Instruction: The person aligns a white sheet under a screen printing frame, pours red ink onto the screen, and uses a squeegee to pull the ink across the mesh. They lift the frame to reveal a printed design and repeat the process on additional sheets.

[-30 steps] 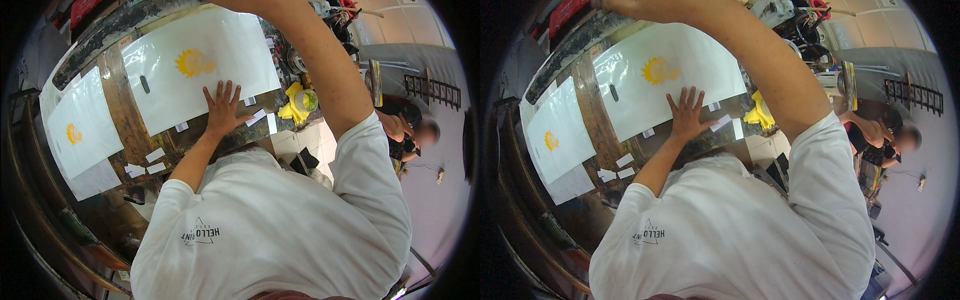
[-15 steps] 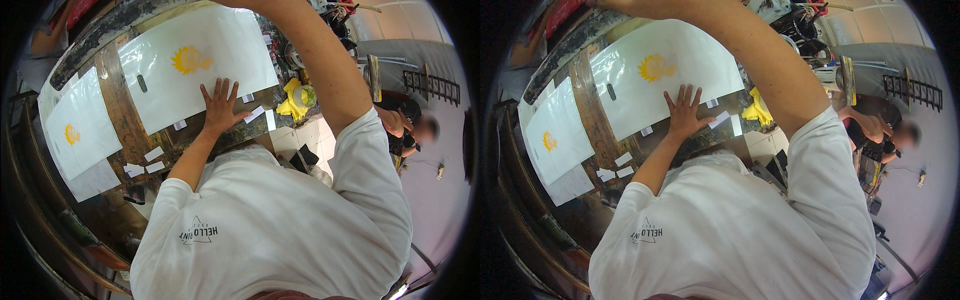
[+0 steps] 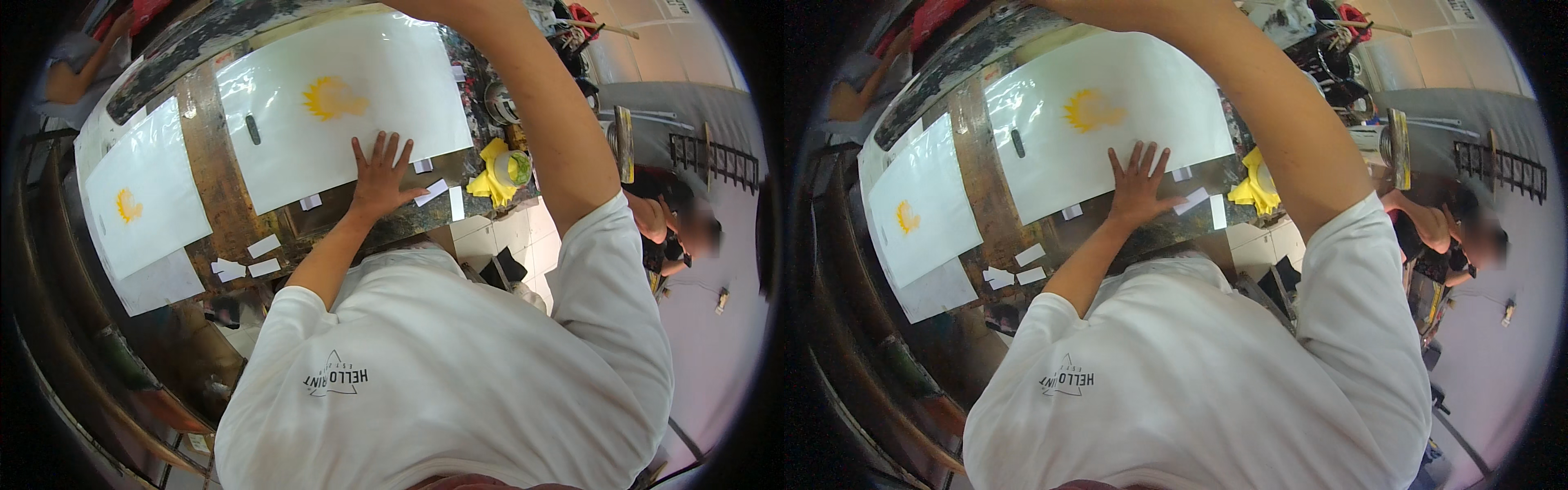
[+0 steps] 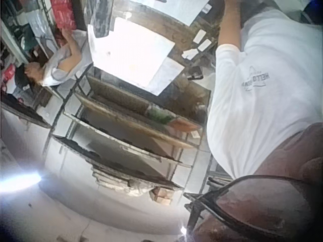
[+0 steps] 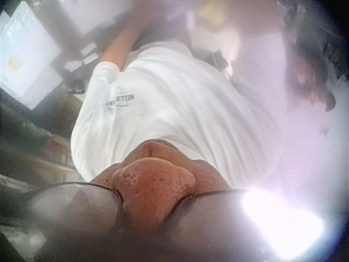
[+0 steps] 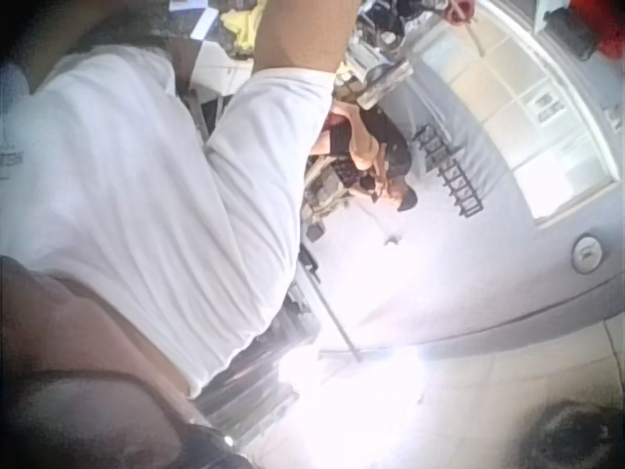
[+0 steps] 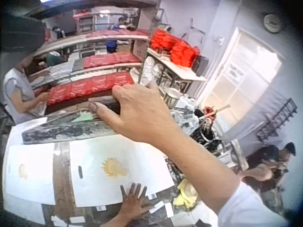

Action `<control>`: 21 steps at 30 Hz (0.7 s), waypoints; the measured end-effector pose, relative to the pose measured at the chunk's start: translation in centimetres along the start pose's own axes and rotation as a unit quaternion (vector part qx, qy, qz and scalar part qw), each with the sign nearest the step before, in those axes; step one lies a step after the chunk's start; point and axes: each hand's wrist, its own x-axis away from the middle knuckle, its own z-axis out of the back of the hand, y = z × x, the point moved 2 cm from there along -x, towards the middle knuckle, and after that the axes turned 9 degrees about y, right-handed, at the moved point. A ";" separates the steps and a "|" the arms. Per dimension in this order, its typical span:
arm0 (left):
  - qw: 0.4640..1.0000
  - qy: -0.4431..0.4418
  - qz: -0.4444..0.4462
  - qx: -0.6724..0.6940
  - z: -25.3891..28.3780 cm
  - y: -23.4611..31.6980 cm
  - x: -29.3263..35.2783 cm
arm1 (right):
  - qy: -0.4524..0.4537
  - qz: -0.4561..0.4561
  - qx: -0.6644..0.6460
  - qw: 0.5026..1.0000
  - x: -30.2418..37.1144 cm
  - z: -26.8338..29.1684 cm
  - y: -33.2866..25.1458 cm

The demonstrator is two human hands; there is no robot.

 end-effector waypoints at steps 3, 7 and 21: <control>0.999 -0.020 -0.023 -0.013 0.1 0.2 0.0 | 0.010 0.001 -0.009 1.000 0.1 -0.2 0.0; 0.993 0.021 -0.107 0.046 2.0 1.0 0.0 | -0.007 -0.002 -0.018 1.000 -0.3 0.0 -0.4; 0.330 0.256 0.451 0.789 23.3 -2.0 2.0 | -0.149 0.024 -0.047 0.987 13.0 -4.6 -1.5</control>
